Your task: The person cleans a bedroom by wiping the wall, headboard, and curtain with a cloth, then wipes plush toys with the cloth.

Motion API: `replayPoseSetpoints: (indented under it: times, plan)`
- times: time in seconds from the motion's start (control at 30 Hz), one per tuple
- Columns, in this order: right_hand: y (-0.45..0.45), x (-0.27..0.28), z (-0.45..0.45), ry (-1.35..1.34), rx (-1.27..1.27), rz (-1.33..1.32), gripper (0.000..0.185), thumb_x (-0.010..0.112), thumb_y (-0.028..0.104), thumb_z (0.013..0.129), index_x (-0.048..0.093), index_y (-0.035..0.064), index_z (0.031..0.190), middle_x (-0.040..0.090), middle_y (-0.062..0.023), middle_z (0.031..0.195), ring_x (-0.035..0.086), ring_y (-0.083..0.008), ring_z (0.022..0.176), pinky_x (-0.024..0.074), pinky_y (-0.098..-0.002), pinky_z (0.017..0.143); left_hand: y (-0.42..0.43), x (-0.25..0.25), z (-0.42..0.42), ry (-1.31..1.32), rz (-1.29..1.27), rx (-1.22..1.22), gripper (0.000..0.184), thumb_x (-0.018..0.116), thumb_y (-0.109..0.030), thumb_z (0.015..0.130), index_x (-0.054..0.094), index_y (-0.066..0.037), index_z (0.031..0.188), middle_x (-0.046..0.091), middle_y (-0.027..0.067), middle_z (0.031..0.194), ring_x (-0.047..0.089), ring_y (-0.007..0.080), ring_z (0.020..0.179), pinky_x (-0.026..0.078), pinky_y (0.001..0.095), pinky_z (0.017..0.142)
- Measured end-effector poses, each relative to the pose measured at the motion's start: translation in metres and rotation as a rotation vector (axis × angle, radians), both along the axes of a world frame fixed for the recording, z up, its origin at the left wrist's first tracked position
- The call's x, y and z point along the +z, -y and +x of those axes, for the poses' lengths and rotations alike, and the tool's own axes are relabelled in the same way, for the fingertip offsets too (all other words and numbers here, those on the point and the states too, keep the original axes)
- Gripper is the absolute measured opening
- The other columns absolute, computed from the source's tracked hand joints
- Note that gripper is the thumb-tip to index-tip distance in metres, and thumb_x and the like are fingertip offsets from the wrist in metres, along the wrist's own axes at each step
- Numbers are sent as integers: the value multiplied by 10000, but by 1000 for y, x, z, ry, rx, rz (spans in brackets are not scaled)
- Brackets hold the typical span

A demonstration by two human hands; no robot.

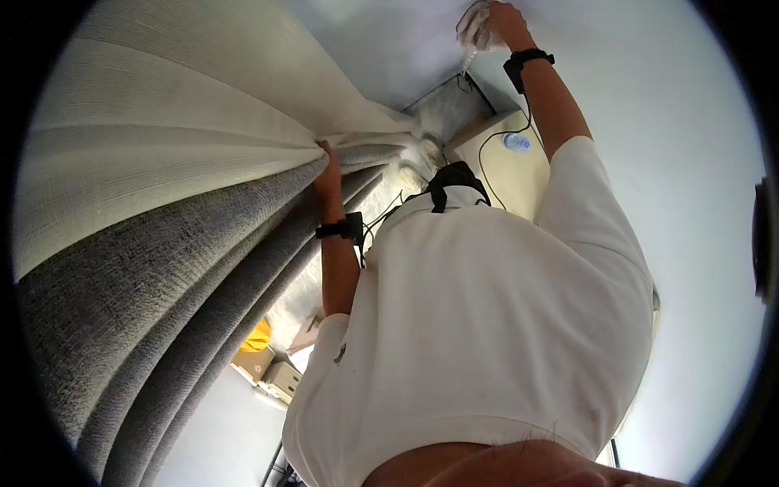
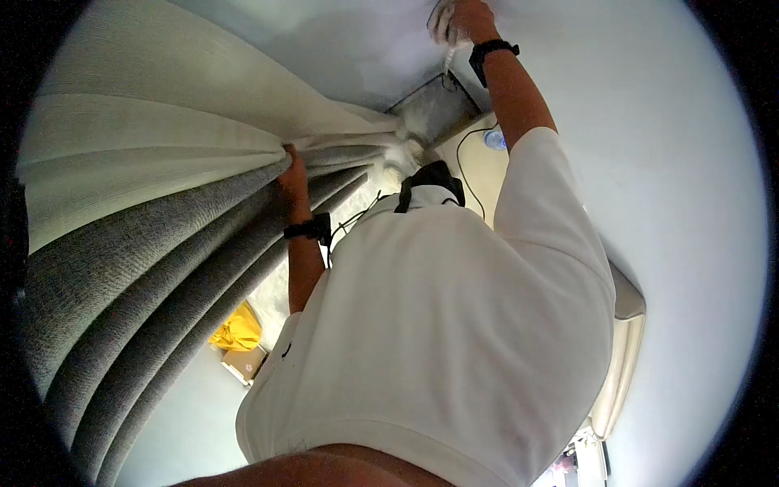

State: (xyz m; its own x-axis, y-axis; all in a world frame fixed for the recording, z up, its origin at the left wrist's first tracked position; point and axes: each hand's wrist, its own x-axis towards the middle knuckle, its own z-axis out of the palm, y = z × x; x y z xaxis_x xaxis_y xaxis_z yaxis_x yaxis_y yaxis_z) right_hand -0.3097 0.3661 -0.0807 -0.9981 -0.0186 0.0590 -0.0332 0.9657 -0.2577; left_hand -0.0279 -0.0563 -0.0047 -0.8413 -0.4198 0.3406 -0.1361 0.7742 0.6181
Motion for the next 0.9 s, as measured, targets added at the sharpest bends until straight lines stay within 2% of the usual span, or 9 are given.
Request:
replayPoseSetpoints:
  times: [0.13,0.23,0.3,0.5,0.6,0.63,0.7,0.8,0.9]
  plan:
    - [-1,30,16,-84,24,-79,249,485,162,892,627,27,1045,660,-197,1003,606,-377,963,481,-473,844,28,-55,6,2,-401,-33,159,546,-117,913,638,13,926,657,143,940,627,301,911,478,376,845]
    - [3,81,26,210,74,148,260,487,177,891,627,44,1065,663,-184,1010,611,-367,969,481,-473,843,37,-69,5,51,-524,-18,163,536,-120,911,638,0,872,649,154,869,631,308,862,489,373,820]
    - [-9,72,31,-74,181,115,267,490,198,897,631,65,1080,666,-174,1034,618,-357,988,490,-464,844,41,-75,6,86,-513,-34,177,533,-127,910,641,-7,838,644,162,818,635,317,820,498,375,797]
    - [16,71,35,159,-87,-3,308,530,253,872,618,89,1118,666,-169,1035,616,-355,1003,486,-473,854,58,-96,5,167,435,-153,522,572,-418,930,560,28,1200,584,161,1189,555,254,1052,395,375,980]
    - [16,49,27,200,-143,-122,356,524,257,877,586,60,1167,636,-216,1069,601,-392,993,464,-512,866,27,-47,5,285,12,55,481,538,-385,952,563,13,1220,597,176,1189,572,299,1037,390,400,982]
    - [15,45,31,190,-140,-118,356,524,257,877,586,60,1167,636,-216,1069,601,-392,993,464,-512,866,34,-57,7,307,-602,-29,322,521,-270,942,597,7,1087,621,182,1078,600,316,974,438,392,914]
    - [8,39,45,-40,-96,-41,466,550,150,798,543,112,1262,646,-232,1049,610,-437,968,508,-514,829,44,-84,8,303,-1206,-98,203,504,-156,932,632,0,954,644,187,967,629,332,912,485,384,847]
    - [2,49,70,-227,-42,-131,522,527,127,776,496,117,1297,638,-228,1063,605,-423,958,491,-493,833,41,-100,7,180,-556,17,191,507,-159,920,615,-10,971,627,188,1031,614,325,970,471,379,871]
    - [5,66,111,-129,-146,-263,490,577,127,755,511,73,1238,615,-211,1119,592,-407,990,489,-491,839,28,-57,1,19,-793,-43,169,524,-151,900,604,-16,964,630,185,974,627,335,916,483,386,838]
